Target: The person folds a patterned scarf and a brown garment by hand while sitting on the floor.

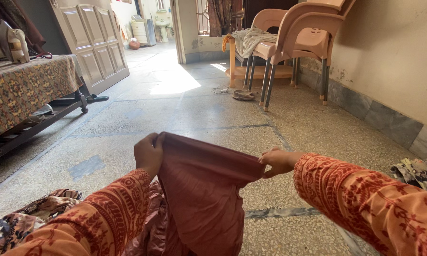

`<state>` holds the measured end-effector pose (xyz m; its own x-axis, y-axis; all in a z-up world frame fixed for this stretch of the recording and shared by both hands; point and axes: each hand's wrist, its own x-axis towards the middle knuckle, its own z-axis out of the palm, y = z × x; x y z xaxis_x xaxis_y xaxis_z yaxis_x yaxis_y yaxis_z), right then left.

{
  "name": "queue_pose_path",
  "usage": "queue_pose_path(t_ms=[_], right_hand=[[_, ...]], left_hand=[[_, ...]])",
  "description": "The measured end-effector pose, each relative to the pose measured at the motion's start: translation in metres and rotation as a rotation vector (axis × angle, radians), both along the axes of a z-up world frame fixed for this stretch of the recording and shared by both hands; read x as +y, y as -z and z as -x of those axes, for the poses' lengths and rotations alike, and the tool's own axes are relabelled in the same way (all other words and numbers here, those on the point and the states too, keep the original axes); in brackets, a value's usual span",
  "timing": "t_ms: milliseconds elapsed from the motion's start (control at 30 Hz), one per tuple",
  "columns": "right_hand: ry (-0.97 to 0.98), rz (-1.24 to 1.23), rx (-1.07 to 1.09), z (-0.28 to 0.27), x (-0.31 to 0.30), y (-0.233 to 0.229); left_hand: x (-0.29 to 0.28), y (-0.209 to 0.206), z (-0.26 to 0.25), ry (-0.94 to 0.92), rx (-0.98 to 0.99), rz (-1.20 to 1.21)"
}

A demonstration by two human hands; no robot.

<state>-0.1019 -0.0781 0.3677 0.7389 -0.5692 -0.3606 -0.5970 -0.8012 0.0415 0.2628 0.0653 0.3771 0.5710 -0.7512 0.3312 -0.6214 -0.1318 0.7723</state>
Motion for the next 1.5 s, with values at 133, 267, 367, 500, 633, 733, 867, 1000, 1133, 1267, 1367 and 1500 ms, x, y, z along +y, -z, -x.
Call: queue_pose_path(t_ms=[133,267,367,500,633,733,867,1000,1133,1267,1367,1500], right_hand=[[0.109,-0.004,-0.069,0.004,-0.019,-0.020],[0.141,0.127,-0.034,0.004,-0.023,-0.042],[0.138,0.176,-0.034,0.004,-0.021,-0.056],[0.148,0.176,0.045,-0.006,-0.001,-0.052],[0.158,0.095,0.056,-0.014,0.022,-0.057],[-0.008,0.140,0.085,-0.016,0.031,-0.052],[-0.044,0.178,0.044,-0.005,0.018,-0.042],[0.231,0.159,0.035,-0.003,0.000,-0.030],[0.222,0.179,-0.199,-0.019,-0.014,-0.024],[0.077,-0.308,-0.701,-0.053,0.003,-0.039],[0.024,-0.470,-0.783,-0.091,0.028,-0.049],[0.017,-0.495,-0.775,-0.117,0.035,-0.032]], left_hand=[[0.000,-0.020,-0.001,0.036,-0.123,0.326],[0.001,-0.034,-0.012,0.080,-0.064,0.357],[0.000,-0.040,-0.016,0.081,-0.156,0.344],[-0.011,-0.029,-0.011,0.087,-0.082,0.189],[-0.014,-0.008,-0.009,0.177,0.096,0.187],[-0.011,-0.004,-0.013,0.132,0.134,0.143],[-0.007,0.005,-0.019,0.086,0.166,0.038],[-0.014,0.017,-0.020,0.238,0.300,-0.040],[-0.019,0.027,-0.008,0.431,0.347,-0.151],[-0.023,0.028,0.025,0.480,0.229,-0.206],[-0.022,0.030,0.049,0.552,0.144,-0.260],[-0.025,0.038,0.064,0.645,0.225,-0.226]])
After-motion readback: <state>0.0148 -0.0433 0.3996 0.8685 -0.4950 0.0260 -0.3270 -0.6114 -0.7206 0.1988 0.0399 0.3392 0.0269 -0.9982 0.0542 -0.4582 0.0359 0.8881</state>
